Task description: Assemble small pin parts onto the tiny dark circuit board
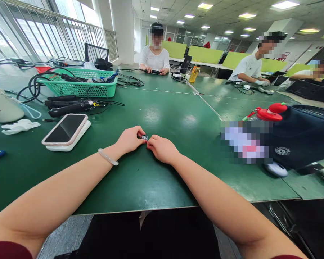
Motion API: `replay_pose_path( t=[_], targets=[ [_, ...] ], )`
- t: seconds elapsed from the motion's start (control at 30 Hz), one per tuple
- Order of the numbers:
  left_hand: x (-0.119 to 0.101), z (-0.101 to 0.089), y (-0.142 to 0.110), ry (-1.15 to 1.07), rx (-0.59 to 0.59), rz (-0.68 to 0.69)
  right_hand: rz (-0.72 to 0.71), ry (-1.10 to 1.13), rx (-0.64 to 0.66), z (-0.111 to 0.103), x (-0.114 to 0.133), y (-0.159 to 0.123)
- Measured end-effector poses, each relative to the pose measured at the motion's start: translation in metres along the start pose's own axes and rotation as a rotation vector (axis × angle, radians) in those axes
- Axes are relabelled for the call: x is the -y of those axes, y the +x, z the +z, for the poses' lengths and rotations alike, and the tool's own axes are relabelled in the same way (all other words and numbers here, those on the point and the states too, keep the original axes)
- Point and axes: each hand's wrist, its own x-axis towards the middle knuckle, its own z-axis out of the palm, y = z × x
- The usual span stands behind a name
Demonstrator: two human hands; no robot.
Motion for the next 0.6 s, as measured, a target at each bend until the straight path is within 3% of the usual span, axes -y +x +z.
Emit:
replay_pose_path(
  t=[0.2, 0.6],
  targets=[
    [-0.007, -0.001, -0.005, -0.067, 0.051, 0.094, 0.117, 0.065, -0.153, -0.006, -0.005, 0.000],
    [-0.010, -0.001, -0.008, -0.144, 0.079, 0.149, 0.083, -0.004, -0.175, -0.008, -0.004, -0.001]
  ],
)
